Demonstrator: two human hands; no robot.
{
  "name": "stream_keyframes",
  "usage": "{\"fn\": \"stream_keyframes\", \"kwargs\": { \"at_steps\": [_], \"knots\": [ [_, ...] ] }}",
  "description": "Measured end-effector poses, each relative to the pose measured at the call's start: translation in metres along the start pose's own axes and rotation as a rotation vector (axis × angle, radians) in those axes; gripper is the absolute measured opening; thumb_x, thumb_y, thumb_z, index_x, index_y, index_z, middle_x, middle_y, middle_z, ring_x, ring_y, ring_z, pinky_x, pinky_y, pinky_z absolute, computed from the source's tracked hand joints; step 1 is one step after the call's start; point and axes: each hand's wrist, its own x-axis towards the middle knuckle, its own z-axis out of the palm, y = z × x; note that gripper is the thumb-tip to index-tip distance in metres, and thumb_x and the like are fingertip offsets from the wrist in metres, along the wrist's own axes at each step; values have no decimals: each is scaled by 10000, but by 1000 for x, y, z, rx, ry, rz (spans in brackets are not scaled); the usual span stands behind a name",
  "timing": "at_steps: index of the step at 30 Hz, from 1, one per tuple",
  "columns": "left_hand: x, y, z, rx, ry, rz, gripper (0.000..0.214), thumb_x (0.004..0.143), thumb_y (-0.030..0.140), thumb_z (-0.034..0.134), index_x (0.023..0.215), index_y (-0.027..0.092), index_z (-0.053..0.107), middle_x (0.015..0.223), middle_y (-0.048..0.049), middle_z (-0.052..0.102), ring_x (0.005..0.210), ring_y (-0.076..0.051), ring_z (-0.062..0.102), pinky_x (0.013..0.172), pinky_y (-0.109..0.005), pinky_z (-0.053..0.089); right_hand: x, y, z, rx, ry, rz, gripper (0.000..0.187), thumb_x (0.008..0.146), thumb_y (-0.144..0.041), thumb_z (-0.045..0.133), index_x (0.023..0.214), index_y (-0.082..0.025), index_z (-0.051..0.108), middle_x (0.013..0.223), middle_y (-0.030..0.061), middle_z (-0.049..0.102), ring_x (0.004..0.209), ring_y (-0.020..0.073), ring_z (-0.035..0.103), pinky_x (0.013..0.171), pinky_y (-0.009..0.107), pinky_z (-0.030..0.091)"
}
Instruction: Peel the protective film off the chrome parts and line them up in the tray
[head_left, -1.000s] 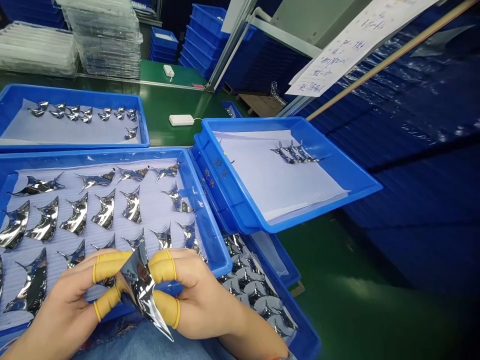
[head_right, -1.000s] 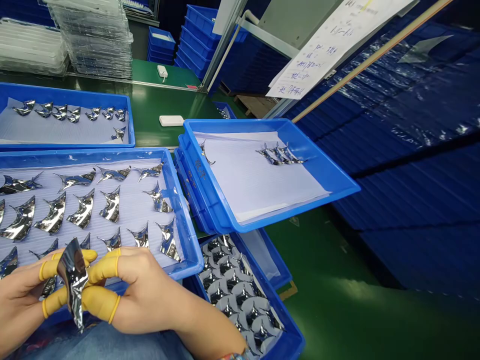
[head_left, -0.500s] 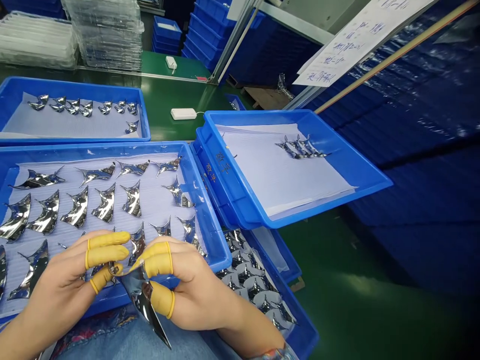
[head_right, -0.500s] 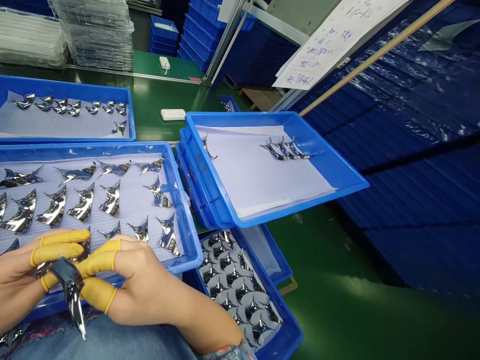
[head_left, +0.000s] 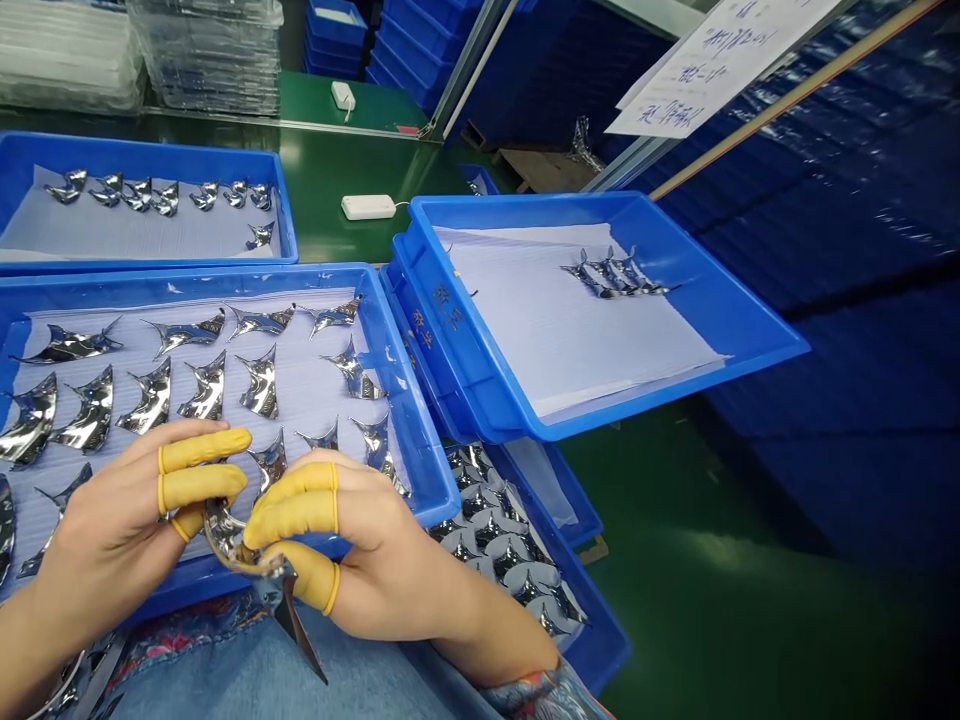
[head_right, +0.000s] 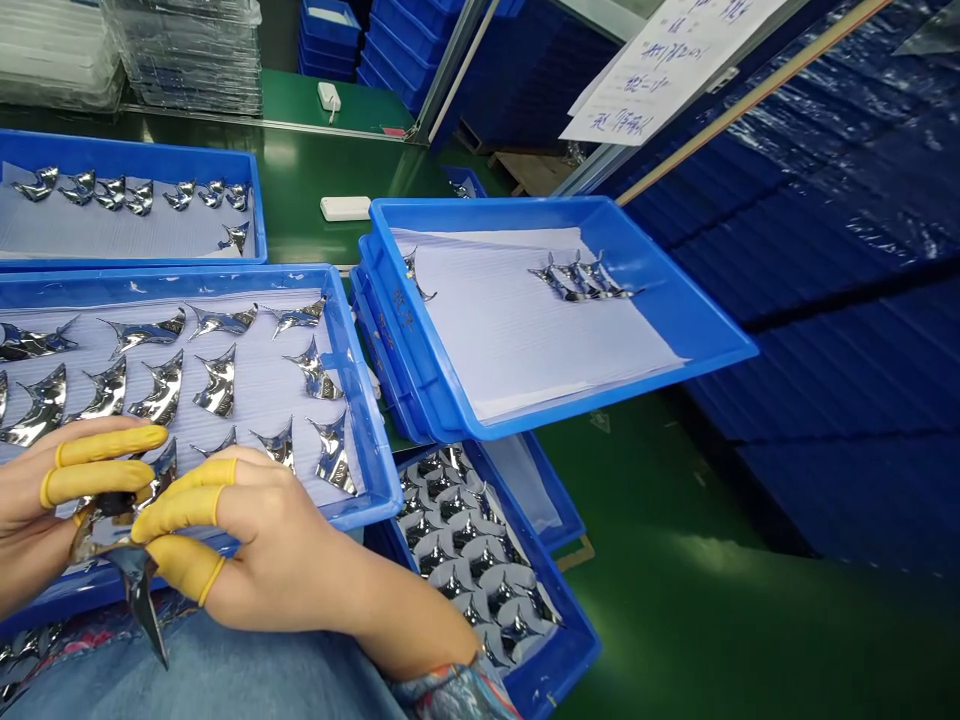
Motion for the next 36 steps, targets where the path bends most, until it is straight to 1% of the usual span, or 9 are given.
{"fn": "stream_keyframes", "kwargs": {
  "at_steps": [3,7,12,17,20,23,29,32,36],
  "knots": [
    [-5,-1,5,-20,-17,-40,291,846,94,582,1025,294,696,1140,67,716,1129,-145,610,1023,-256,468,-2,-1,-1,4,71,7,96,926,-199,580,968,-149,650,869,60,732,820,132,668,813,282,533],
    [-14,-3,10,-46,-3,-77,292,884,101,556,1069,291,676,1189,65,693,1156,-138,580,1036,-264,451,-4,-2,-3,72,213,-34,204,953,-323,582,1076,-168,629,838,45,729,765,131,673,741,257,557],
    [-10,-2,10,57,-44,117,276,907,126,537,1125,262,640,1135,8,710,1115,-114,601,1000,-206,480,-4,0,-2,31,322,-208,149,943,-244,607,1049,-157,663,841,57,740,742,126,688,711,235,561],
    [-8,0,10,84,-49,152,283,914,102,519,1146,236,609,1150,-16,679,1125,-112,575,1008,-190,451,-5,2,1,67,352,-183,242,924,-269,636,1137,-160,674,897,81,746,785,151,709,705,240,576],
    [-13,-2,13,118,-70,135,282,923,121,531,1169,234,606,1131,-26,681,1089,-144,580,970,-226,471,-7,1,4,126,411,-170,222,891,-240,680,1106,-191,699,874,70,759,761,150,716,686,239,580],
    [-17,-4,17,129,-10,76,274,936,123,518,1167,241,607,1086,-14,687,1045,-154,577,948,-252,471,-7,1,8,202,486,-100,198,812,-197,761,1006,-200,724,793,53,758,682,141,704,638,226,574],
    [-10,-8,14,135,19,178,164,873,140,624,999,232,677,907,12,708,916,-168,639,869,-260,526,-5,-1,12,192,460,-94,143,739,-177,813,751,-175,670,630,26,714,534,119,648,571,219,537],
    [-10,-9,12,119,40,173,192,888,156,587,1046,217,679,1047,-22,716,1000,-189,649,951,-304,512,-5,-1,8,170,446,-57,137,756,-187,801,758,-183,664,649,28,714,559,127,646,565,235,531],
    [-16,-14,11,137,-11,183,275,882,126,579,1130,221,651,1224,-47,677,1144,-216,610,1000,-339,493,-7,0,2,176,438,11,174,729,-188,822,754,-194,651,645,10,690,562,126,622,554,247,515]
  ]
}}
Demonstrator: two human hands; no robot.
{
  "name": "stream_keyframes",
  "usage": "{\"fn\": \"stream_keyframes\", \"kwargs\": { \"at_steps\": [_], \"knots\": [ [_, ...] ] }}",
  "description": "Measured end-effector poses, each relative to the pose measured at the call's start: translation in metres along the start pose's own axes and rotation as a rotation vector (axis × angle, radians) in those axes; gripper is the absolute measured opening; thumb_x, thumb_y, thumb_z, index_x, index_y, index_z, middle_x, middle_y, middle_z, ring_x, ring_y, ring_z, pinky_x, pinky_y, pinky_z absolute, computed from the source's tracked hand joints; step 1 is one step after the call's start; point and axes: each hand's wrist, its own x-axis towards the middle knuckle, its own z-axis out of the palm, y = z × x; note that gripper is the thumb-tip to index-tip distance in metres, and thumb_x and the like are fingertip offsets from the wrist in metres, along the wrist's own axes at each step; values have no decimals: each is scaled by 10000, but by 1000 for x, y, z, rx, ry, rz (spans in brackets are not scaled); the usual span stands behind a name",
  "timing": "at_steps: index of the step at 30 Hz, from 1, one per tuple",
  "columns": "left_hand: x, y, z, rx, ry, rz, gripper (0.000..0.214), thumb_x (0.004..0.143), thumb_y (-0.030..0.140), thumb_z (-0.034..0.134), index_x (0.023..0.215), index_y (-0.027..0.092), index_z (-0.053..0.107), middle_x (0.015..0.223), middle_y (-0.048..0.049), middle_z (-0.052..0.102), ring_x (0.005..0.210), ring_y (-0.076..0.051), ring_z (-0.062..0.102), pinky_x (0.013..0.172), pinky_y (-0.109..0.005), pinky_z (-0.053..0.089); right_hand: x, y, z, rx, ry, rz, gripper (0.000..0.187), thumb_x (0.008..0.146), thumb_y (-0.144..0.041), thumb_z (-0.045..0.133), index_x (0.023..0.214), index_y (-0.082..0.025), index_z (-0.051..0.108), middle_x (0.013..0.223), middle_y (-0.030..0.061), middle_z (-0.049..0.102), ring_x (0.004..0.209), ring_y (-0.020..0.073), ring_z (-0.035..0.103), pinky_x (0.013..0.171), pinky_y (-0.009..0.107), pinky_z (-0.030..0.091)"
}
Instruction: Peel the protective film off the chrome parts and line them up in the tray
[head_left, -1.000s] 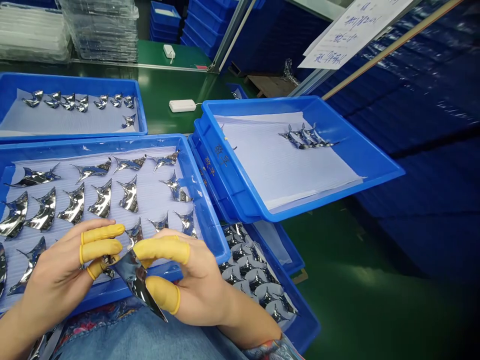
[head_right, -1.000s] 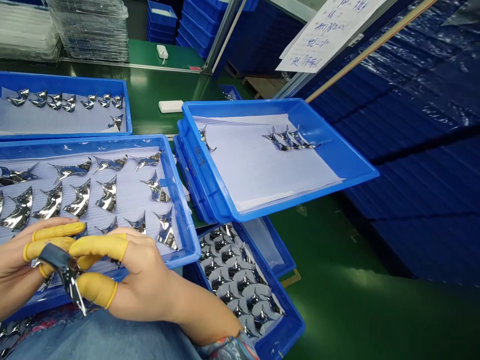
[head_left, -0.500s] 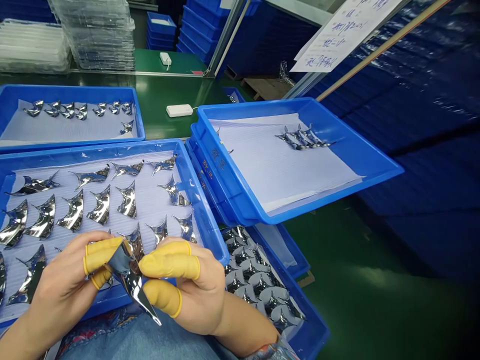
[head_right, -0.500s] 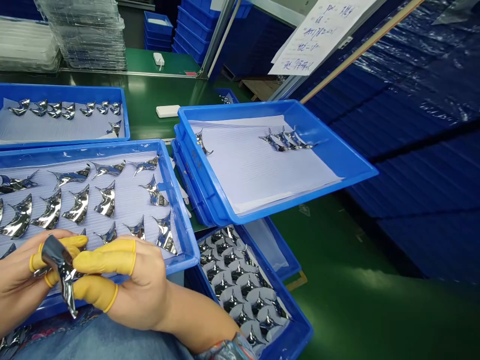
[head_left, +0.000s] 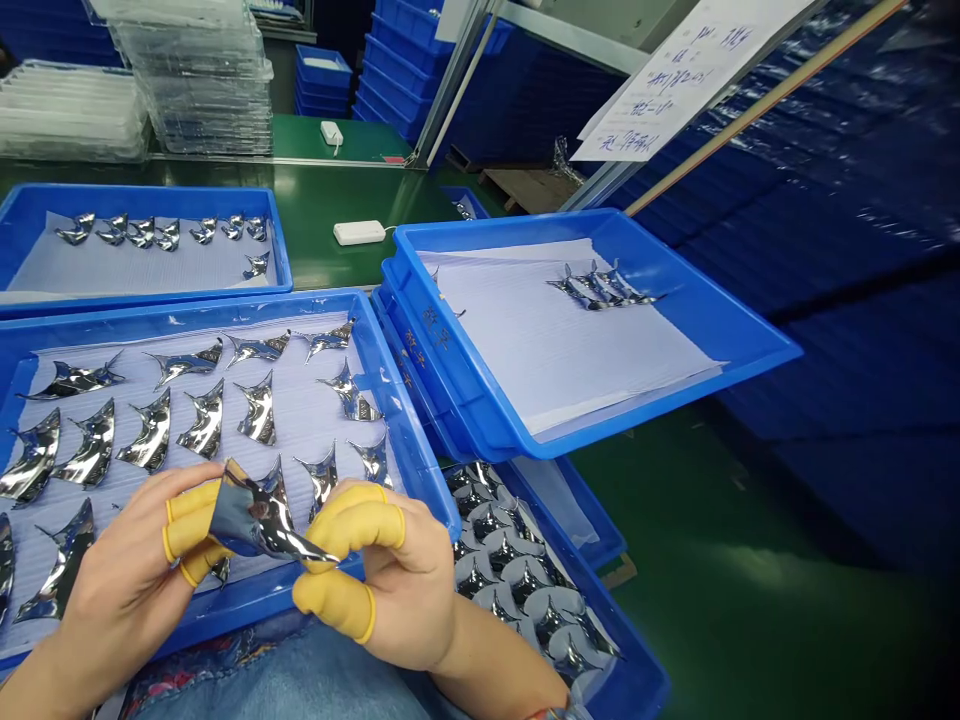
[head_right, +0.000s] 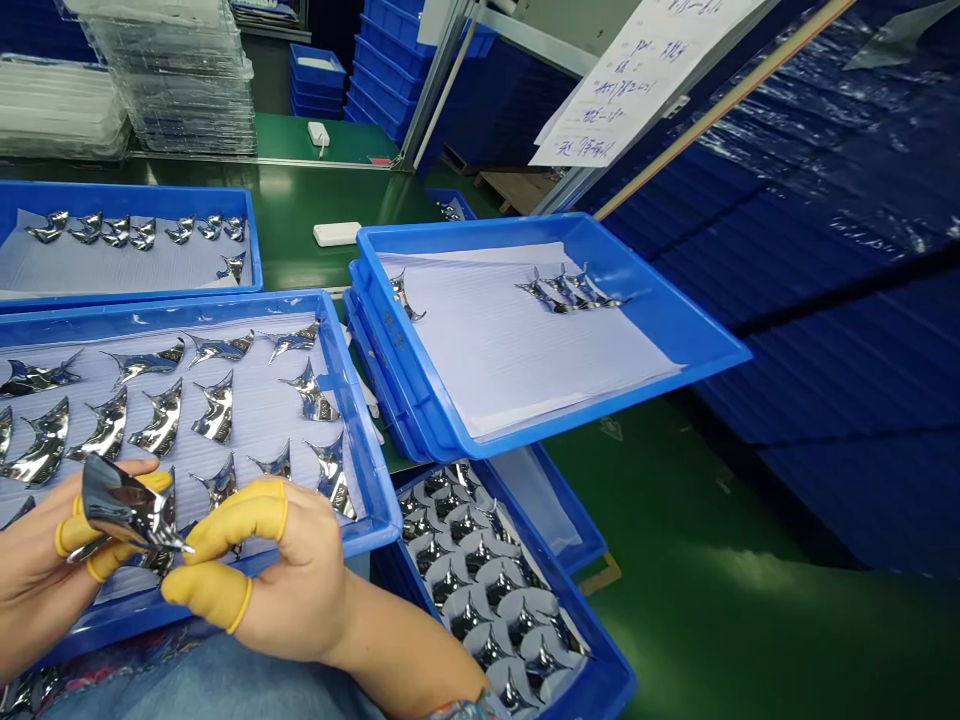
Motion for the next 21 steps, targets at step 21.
{"fn": "stream_keyframes", "kwargs": {
  "at_steps": [21],
  "knots": [
    [-4,-2,-1,5,-53,42,378,876,64,541,1216,222,581,1277,-78,649,1228,-257,561,988,-411,504,3,3,1,-51,-165,-79,155,903,-138,593,1028,-178,675,888,78,745,767,151,677,715,289,546]
  ]
}}
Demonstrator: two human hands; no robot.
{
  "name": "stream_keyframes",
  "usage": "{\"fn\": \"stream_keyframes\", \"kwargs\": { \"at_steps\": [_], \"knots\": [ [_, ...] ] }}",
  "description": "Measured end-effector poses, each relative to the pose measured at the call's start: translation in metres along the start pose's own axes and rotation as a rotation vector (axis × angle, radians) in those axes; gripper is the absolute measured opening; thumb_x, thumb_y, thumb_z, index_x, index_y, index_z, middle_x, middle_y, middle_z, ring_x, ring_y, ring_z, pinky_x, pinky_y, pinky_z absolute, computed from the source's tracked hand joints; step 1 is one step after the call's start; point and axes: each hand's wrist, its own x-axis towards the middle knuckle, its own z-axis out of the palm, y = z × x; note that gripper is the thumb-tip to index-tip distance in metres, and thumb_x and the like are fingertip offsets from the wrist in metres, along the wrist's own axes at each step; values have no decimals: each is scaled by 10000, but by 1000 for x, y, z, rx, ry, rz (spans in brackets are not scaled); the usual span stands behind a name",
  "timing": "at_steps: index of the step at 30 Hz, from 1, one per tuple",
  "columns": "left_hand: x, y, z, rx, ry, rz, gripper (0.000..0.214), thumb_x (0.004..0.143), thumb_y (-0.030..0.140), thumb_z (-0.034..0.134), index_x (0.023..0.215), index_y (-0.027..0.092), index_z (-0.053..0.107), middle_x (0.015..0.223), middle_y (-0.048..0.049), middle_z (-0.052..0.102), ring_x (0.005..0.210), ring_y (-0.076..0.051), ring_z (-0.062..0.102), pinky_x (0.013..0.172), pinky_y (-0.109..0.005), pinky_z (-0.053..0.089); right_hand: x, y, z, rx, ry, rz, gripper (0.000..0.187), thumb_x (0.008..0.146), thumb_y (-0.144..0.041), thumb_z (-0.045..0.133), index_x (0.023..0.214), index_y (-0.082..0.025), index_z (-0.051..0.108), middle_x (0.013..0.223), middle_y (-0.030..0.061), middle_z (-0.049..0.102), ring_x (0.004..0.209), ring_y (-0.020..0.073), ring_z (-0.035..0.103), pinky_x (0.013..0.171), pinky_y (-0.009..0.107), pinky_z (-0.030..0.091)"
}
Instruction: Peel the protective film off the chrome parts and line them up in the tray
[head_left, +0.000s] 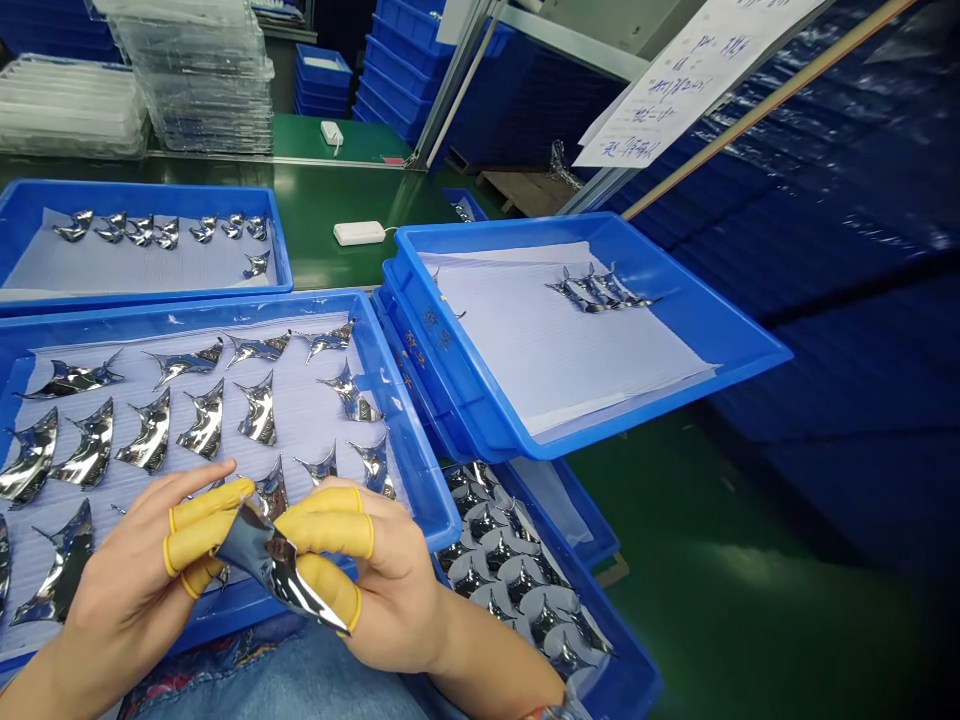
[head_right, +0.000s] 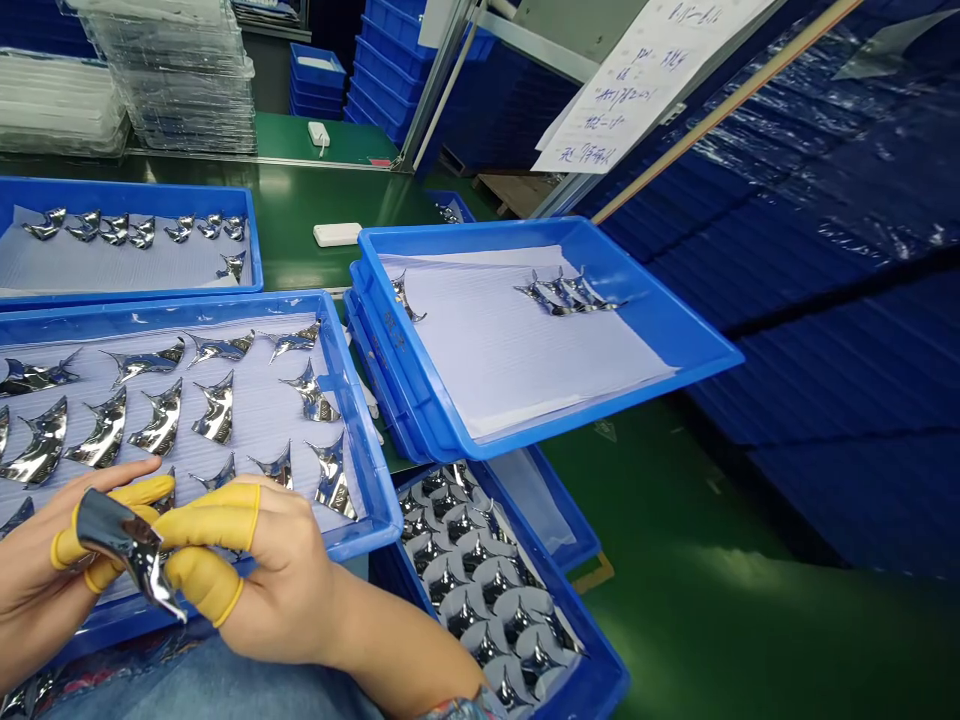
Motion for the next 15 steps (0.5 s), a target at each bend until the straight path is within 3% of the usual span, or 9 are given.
{"fn": "stream_keyframes", "kwargs": {
  "at_steps": [4,7,11,15],
  "knots": [
    [3,7,4,-85,8,-28,366,903,100,548,1243,232,575,1299,-77,619,1193,-239,556,1024,-394,474,-1,3,0,52,12,89,98,838,-162,681,921,-214,675,748,29,692,678,154,612,668,311,517],
    [4,13,6,-161,24,-59,345,954,165,508,1288,235,551,1231,-66,644,1201,-222,531,1030,-354,462,-1,3,0,109,35,268,45,831,-217,687,870,-197,677,712,23,645,647,149,566,631,305,505],
    [5,16,6,-207,-14,-69,354,954,197,522,1306,228,537,1179,-68,670,1186,-224,552,992,-317,493,-3,3,3,325,9,525,184,830,-363,696,823,-179,703,773,49,688,703,160,609,653,301,520],
    [5,20,7,-248,-29,-105,320,933,251,578,1253,240,560,1110,-51,686,1116,-205,588,958,-278,509,-2,3,4,468,35,642,208,820,-389,716,810,-181,713,791,48,713,714,157,642,734,323,533]
  ]
}}
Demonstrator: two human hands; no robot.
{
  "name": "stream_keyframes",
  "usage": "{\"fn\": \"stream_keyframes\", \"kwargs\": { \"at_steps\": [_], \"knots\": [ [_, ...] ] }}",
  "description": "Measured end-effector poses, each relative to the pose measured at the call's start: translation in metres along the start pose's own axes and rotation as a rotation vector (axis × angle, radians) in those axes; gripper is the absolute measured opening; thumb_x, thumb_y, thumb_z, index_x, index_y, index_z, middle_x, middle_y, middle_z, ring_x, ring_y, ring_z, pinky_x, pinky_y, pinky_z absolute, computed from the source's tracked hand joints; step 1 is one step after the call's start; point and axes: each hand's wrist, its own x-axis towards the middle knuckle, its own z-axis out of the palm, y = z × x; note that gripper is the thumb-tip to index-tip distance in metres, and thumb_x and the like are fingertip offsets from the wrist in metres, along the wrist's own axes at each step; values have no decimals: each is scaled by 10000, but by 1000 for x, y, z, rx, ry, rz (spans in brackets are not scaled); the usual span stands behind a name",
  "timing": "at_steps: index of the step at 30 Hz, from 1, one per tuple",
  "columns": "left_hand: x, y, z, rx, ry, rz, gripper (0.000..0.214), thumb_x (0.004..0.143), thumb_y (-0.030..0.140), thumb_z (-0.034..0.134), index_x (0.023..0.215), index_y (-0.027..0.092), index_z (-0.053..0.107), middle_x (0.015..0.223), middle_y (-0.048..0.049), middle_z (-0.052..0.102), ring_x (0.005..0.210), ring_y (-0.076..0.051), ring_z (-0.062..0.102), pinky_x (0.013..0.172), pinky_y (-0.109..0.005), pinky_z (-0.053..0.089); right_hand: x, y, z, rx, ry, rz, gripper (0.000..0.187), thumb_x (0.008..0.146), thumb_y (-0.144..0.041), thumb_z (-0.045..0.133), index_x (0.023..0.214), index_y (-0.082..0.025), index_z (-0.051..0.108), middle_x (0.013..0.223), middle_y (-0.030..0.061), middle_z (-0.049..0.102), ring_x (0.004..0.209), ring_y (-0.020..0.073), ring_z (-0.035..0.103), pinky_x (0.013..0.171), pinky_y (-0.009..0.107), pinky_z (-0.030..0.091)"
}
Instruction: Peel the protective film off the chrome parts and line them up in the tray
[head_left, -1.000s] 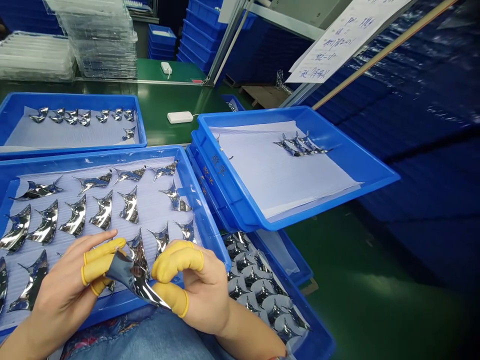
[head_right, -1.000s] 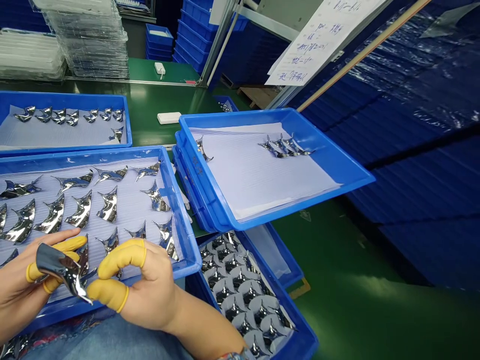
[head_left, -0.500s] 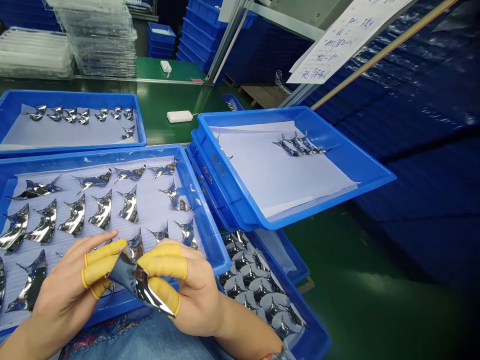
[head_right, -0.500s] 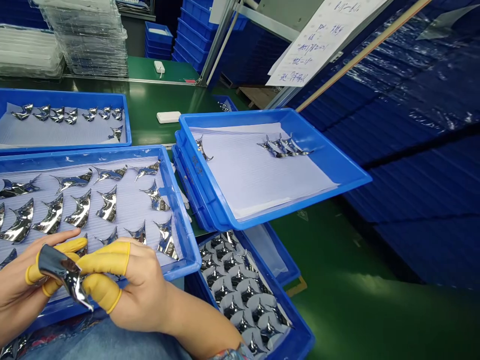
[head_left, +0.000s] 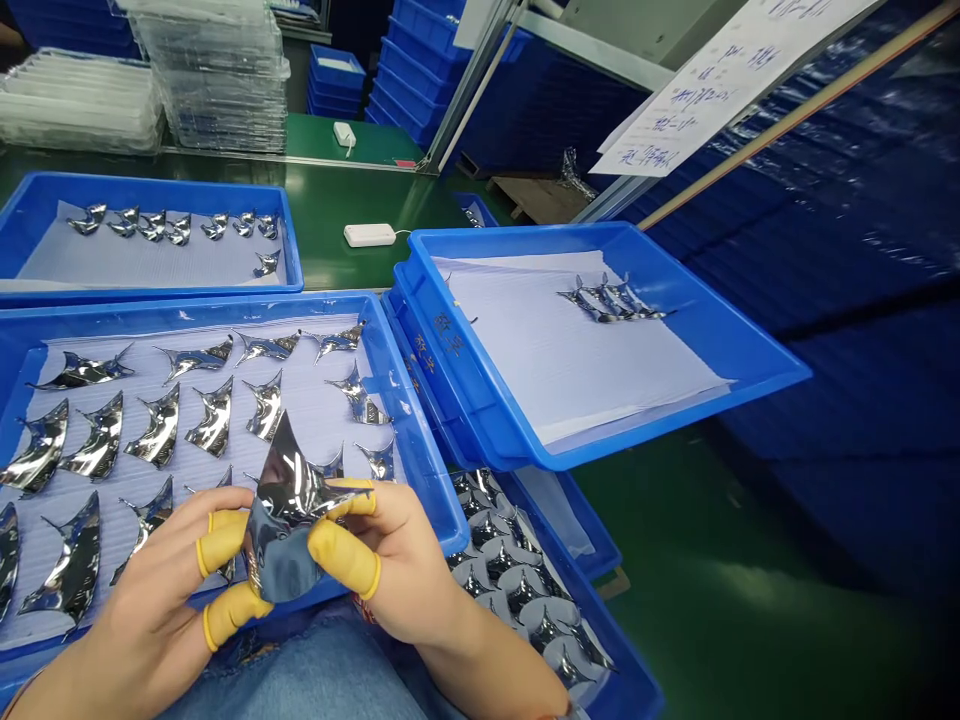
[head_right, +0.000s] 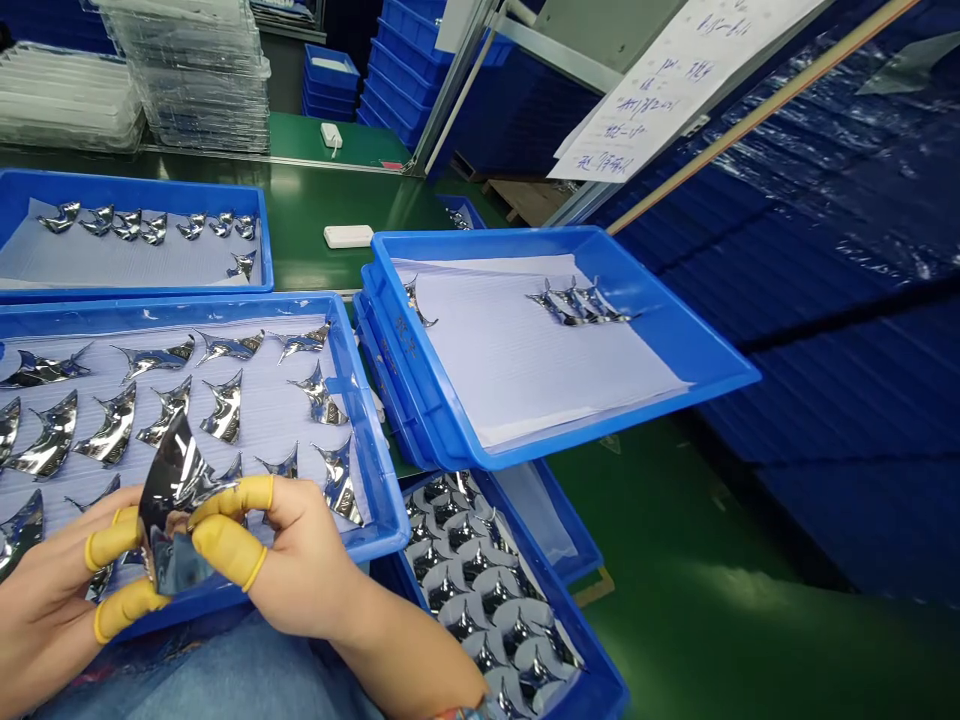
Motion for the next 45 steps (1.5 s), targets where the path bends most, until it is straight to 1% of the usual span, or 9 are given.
{"fn": "stream_keyframes", "kwargs": {
  "at_steps": [2,5,10,13,22,29,35,40,45],
  "knots": [
    [0,4,1,-22,35,-32,278,947,291,565,1223,254,568,1107,-37,679,1109,-181,579,951,-245,502,1,-1,1,41,24,5,201,817,-383,723,776,-188,699,746,28,689,664,134,615,703,300,528],
    [2,7,1,-47,57,-53,301,968,345,525,1255,254,542,1145,-48,666,1129,-170,563,960,-238,492,4,-4,1,115,25,-12,196,808,-363,740,739,-193,671,652,-13,620,536,90,518,542,230,470],
    [0,5,1,-75,15,-50,372,931,317,594,1289,253,518,1160,-83,655,1136,-226,576,909,-313,541,5,0,0,235,68,68,256,724,-387,811,720,-190,647,604,-31,565,457,74,465,414,196,394],
    [-2,6,2,-90,46,-110,346,935,305,587,1276,269,544,1138,-71,666,1160,-229,566,953,-334,520,4,2,-1,271,104,138,312,686,-432,831,731,-188,641,600,-31,569,472,85,499,443,205,433],
    [1,6,0,-83,31,-25,344,929,242,596,1270,242,552,1133,-64,669,1165,-198,558,958,-278,511,6,-5,1,386,143,229,355,666,-443,841,703,-169,618,625,-19,577,510,90,471,502,223,405],
    [-1,8,-1,-121,16,-69,338,895,190,626,1224,257,589,1101,-72,690,1145,-251,582,893,-350,553,9,-2,-1,448,134,274,360,651,-419,846,660,-169,587,557,-32,522,500,89,437,490,208,361],
    [0,9,-2,-133,12,-48,338,869,166,649,1189,261,597,1070,-46,701,1111,-209,604,874,-277,574,11,-1,0,497,149,315,351,626,-410,854,683,-163,611,597,-25,548,522,92,436,503,212,374],
    [1,11,-3,-188,13,-77,291,896,182,612,1175,263,601,1077,-51,688,1076,-214,634,854,-300,603,11,0,1,505,144,319,361,612,-401,864,694,-166,602,606,-25,534,554,101,442,517,215,373],
    [2,16,-5,-215,18,-87,275,907,214,609,1170,299,610,992,-29,723,1028,-225,660,812,-330,621,14,4,-1,605,90,362,299,631,-365,828,737,-174,624,618,-22,544,580,121,472,596,253,455]
  ]
}}
